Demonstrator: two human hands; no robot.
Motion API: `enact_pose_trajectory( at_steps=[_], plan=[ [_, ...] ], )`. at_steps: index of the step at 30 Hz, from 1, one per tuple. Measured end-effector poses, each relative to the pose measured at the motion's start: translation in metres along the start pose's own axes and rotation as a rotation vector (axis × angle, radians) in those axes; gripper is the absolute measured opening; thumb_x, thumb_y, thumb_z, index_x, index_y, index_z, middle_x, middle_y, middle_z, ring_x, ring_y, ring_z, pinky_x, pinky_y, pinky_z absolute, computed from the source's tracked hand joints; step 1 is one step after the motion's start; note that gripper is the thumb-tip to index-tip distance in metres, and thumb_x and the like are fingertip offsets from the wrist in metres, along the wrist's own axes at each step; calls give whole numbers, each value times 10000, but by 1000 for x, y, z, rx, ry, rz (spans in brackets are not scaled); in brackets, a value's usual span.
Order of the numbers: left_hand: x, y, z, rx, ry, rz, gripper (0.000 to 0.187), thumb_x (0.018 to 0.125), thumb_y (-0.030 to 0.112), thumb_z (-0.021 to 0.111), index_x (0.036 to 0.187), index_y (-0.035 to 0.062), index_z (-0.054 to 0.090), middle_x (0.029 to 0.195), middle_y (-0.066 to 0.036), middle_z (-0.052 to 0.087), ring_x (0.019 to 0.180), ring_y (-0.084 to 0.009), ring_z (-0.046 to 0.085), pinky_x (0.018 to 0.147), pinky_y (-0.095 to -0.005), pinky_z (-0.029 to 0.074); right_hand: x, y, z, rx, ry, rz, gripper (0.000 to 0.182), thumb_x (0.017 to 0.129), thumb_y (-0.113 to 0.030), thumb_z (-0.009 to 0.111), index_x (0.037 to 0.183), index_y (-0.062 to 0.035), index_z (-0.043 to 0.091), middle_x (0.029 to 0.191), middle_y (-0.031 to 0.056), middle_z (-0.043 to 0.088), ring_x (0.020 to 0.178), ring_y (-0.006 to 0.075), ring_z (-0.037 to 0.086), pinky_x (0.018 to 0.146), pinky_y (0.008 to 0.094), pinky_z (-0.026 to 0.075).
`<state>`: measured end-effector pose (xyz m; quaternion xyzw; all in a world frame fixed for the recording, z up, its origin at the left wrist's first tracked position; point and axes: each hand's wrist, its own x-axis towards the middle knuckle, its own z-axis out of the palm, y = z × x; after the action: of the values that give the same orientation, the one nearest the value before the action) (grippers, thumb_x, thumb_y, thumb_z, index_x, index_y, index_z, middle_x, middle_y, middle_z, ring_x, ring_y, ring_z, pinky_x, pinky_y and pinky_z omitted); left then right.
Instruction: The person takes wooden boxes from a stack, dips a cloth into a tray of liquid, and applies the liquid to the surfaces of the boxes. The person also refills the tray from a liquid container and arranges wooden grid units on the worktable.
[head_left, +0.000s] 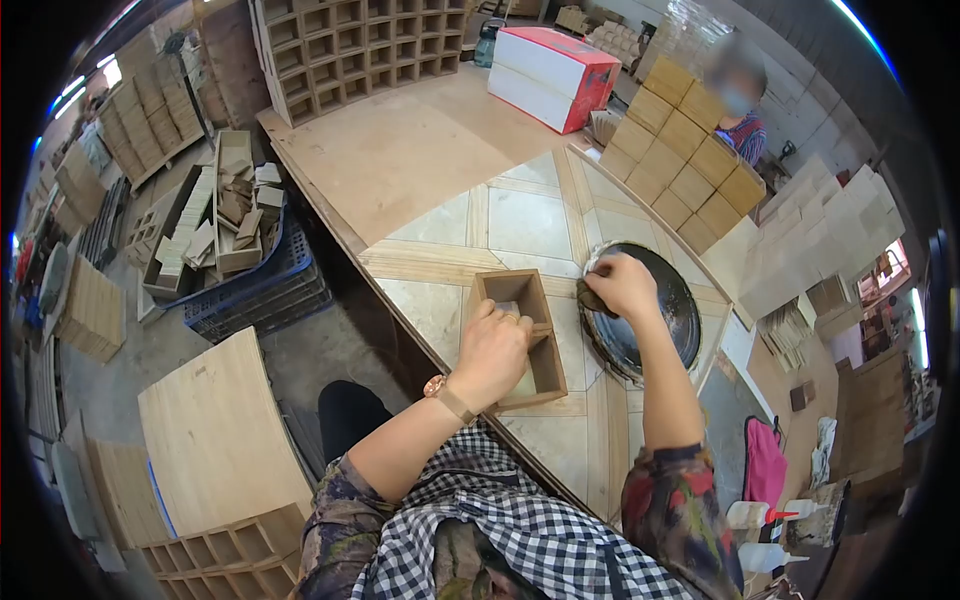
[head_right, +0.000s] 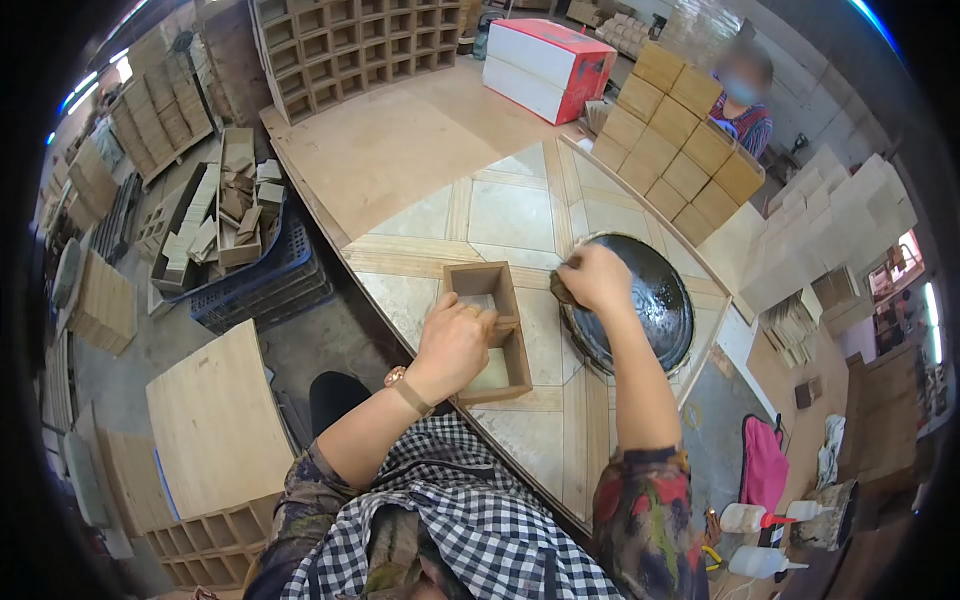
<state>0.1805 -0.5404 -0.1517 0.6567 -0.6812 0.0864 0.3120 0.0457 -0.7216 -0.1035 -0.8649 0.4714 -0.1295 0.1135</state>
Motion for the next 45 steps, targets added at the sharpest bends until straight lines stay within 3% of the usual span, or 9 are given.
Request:
enact_pose_trajectory(
  at_steps=[2, 7, 12, 15, 19, 23, 29, 35, 45],
  plan=[
    [-2, -2, 0, -39, 53, -12, 91, 668, 15, 583, 751, 42, 613, 673, -108, 598, 680, -256, 575, 764, -355, 415, -12, 22, 8, 331, 147, 23, 237, 728, -247, 698, 832, -33, 703, 793, 136, 686, 744, 242, 661, 685, 328, 498],
    [-39, -17, -29, -219, 226, -211, 100, 729, 54, 623, 829, 54, 614, 718, -100, 609, 723, -269, 589, 765, -371, 423, -40, -8, 28, 1127, 43, 205, 197, 802, -166, 699, 872, 18, 679, 764, 25, 628, 681, 97, 546, 634, 232, 448],
    [-156, -46, -91, -100, 492, -515, 241, 706, 81, 709, 928, 63, 619, 781, -81, 624, 775, -256, 602, 799, -369, 424, -53, -66, 93, 1134, -246, 50, 200, 844, -148, 666, 958, 14, 640, 859, 67, 639, 775, 142, 610, 692, 263, 511],
    [-218, -26, -130, 159, 602, -771, 240, 696, 88, 719, 917, 63, 629, 803, -82, 628, 783, -258, 604, 804, -372, 431, -44, -99, 116, 901, -377, -481, 105, 831, -79, 660, 819, -6, 585, 793, 26, 537, 756, 132, 504, 689, 272, 412],
    [-304, 30, -203, 553, 697, -1049, 227, 697, 89, 702, 916, 88, 642, 805, -87, 644, 787, -268, 608, 805, -385, 429, -61, -168, 138, 637, -463, -1189, 107, 744, 15, 653, 808, 9, 567, 788, 106, 489, 730, 246, 504, 673, 308, 403],
    [-323, 130, -262, 1049, 706, -1336, 244, 726, 114, 694, 951, 61, 616, 868, -125, 632, 819, -318, 578, 760, -409, 447, -43, -167, 178, 578, -403, -1361, 121, 722, -13, 675, 807, -24, 589, 833, 133, 535, 770, 313, 550, 700, 377, 453],
    [-281, 239, -290, 1470, 749, -1665, 206, 740, 144, 690, 899, 49, 599, 820, -100, 632, 777, -322, 591, 737, -415, 439, -42, -169, 172, 387, -382, -1375, 156, 811, -171, 685, 900, -47, 653, 885, 167, 591, 774, 336, 585, 699, 420, 494],
    [-285, 287, -276, 1441, 706, -2388, 176, 724, 187, 652, 782, 21, 662, 770, -176, 663, 763, -361, 634, 709, -444, 485, -32, -171, 182, 397, -327, -1372, 141, 782, -194, 707, 856, -76, 685, 866, 173, 601, 768, 363, 597, 671, 448, 504],
    [-396, 322, -291, 1510, 621, -2681, 216, 687, 157, 605, 785, -22, 677, 838, -249, 652, 803, -407, 640, 743, -478, 506, -46, -168, 174, 320, -256, -1340, 154, 766, -206, 724, 856, -83, 699, 864, 153, 613, 746, 341, 608, 666, 435, 509]
  ],
)
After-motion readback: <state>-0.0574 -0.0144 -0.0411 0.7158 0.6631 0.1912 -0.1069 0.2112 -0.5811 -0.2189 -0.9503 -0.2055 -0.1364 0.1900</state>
